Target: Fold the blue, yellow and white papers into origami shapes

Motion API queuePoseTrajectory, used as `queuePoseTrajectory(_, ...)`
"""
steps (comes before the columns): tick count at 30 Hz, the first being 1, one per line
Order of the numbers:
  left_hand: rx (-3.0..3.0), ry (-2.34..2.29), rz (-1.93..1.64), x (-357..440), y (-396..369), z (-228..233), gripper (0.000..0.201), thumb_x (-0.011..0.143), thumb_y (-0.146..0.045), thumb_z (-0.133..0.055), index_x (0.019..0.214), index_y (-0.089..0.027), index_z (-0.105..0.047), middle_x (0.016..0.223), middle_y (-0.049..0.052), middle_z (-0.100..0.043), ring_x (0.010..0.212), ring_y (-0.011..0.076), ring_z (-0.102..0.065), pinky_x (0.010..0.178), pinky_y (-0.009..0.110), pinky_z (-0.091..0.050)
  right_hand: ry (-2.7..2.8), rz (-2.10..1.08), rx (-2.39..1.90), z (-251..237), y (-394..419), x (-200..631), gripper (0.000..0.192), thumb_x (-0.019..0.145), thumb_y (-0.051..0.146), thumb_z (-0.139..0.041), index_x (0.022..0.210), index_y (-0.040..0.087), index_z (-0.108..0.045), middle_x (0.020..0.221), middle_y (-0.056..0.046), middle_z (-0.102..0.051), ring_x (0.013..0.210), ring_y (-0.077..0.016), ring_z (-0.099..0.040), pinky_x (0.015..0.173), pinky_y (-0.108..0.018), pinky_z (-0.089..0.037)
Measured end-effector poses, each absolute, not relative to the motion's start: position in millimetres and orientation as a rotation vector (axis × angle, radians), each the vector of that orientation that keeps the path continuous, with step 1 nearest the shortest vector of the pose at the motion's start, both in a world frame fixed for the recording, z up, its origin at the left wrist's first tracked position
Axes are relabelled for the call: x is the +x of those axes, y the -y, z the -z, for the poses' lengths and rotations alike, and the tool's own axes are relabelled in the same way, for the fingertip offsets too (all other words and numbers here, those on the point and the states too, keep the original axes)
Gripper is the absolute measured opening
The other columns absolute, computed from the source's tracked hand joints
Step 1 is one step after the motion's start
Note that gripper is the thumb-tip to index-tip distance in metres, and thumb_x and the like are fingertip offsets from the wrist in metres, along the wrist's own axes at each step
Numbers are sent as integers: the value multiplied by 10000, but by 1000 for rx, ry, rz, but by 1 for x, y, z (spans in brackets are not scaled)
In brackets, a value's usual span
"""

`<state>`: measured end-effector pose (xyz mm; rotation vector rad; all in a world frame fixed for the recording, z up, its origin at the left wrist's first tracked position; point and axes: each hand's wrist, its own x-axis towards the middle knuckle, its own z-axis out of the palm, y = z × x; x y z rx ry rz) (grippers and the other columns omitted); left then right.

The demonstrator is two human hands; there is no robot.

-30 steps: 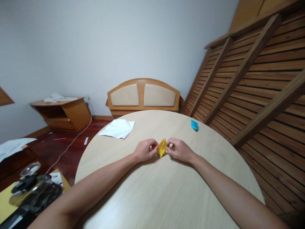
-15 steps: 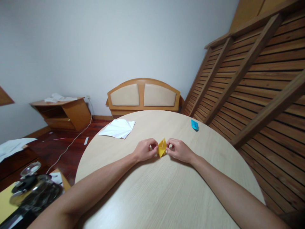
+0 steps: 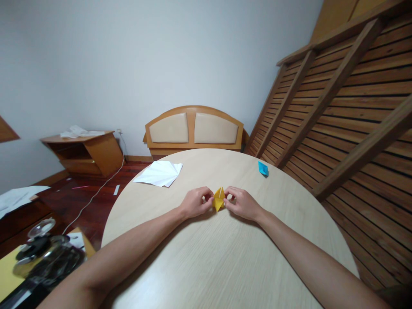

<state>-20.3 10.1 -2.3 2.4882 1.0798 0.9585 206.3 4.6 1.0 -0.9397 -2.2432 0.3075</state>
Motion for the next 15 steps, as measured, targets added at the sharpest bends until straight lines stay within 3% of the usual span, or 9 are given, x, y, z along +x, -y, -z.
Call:
queuePoseTrajectory(4,2496,-1072,-953,-20,-10,3,89,859,-209,-566,852,-172,-647,764,4,-684,624,116,-594,597,210,-439,2253,-277,-949,-2,-4,204,49,860,174,-592,828,211,-599,827,-15,-646,765,-167,-598,694,-273,-468)
queuePoseTrajectory(15,2543,-971,-988,-17,-9,4,63,820,-212,-598,796,-169,-637,730,-2,-629,619,110,-544,598,213,-400,2273,-227,-945,0,0,194,159,860,181,-603,733,211,-513,727,16,-550,689,-146,-529,640,-256,-396)
